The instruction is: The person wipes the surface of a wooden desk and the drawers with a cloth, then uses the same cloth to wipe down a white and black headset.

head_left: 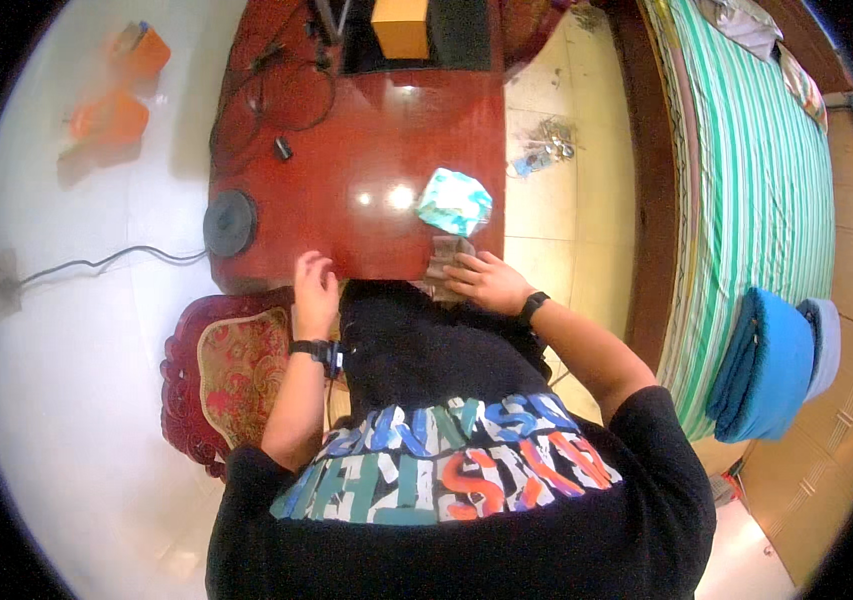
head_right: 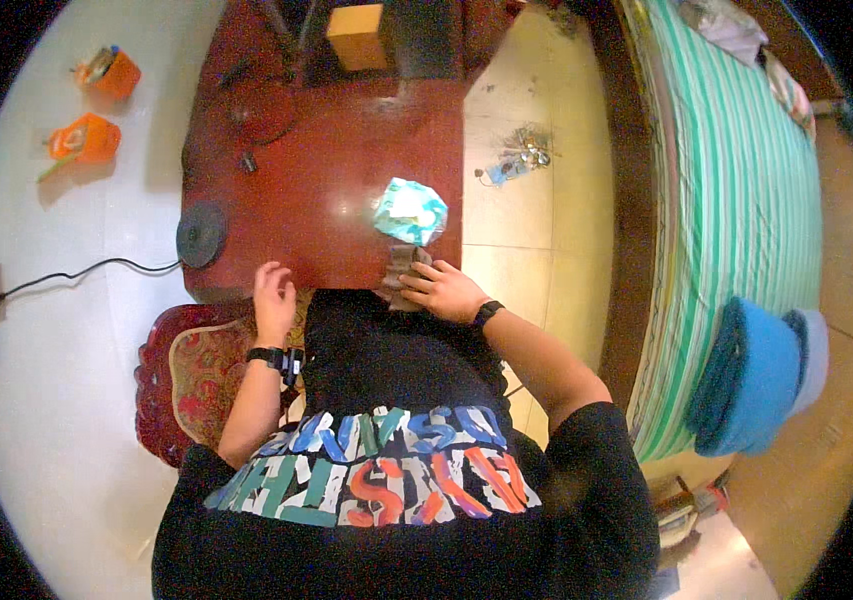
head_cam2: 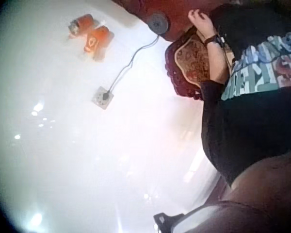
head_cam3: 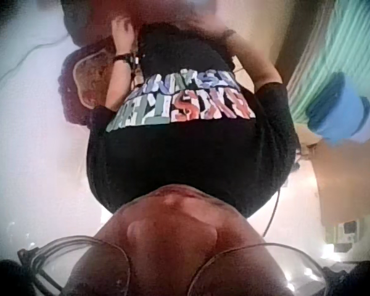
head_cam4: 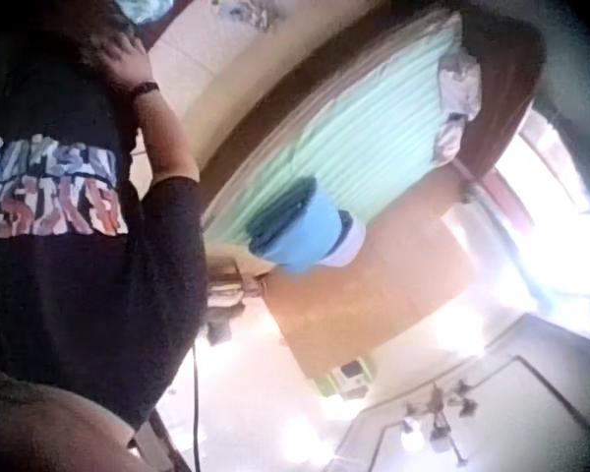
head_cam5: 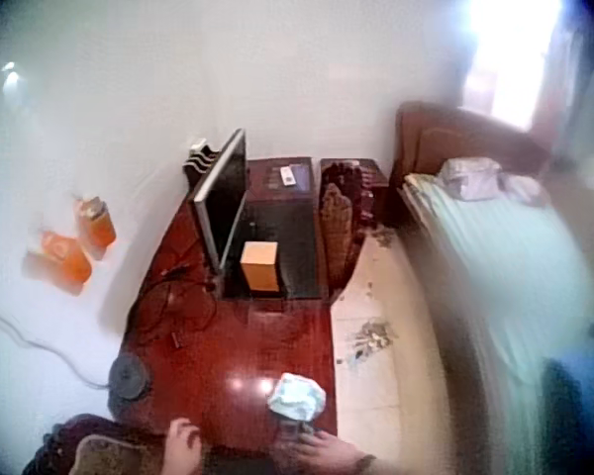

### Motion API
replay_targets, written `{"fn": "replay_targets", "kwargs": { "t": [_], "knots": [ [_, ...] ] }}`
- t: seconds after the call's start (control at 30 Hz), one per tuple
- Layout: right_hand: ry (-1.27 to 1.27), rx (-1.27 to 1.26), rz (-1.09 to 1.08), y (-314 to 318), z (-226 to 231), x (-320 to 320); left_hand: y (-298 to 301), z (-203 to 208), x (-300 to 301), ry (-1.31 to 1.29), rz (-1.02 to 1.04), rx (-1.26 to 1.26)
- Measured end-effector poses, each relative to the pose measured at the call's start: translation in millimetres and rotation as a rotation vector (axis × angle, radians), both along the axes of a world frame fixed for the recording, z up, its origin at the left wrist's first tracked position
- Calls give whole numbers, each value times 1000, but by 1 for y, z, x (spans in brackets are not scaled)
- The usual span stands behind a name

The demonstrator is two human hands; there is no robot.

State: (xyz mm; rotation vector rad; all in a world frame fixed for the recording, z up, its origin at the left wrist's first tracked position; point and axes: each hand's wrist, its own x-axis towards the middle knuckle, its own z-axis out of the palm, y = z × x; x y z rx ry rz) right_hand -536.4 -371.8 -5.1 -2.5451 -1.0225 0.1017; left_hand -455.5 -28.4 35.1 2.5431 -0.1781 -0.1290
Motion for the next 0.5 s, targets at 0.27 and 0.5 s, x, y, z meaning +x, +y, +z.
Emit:
{"fn": "replay_targets", "kwargs": {
  "t": [0.27, 0.5],
  "knots": [
    [96, -32, -160, -59, -6, -34, -37, 0, -61, 100, -46, 42],
    [9, -76, -19, -18, -7, -6, -3, -47, -153, 646, 245, -80]
  ]
}}
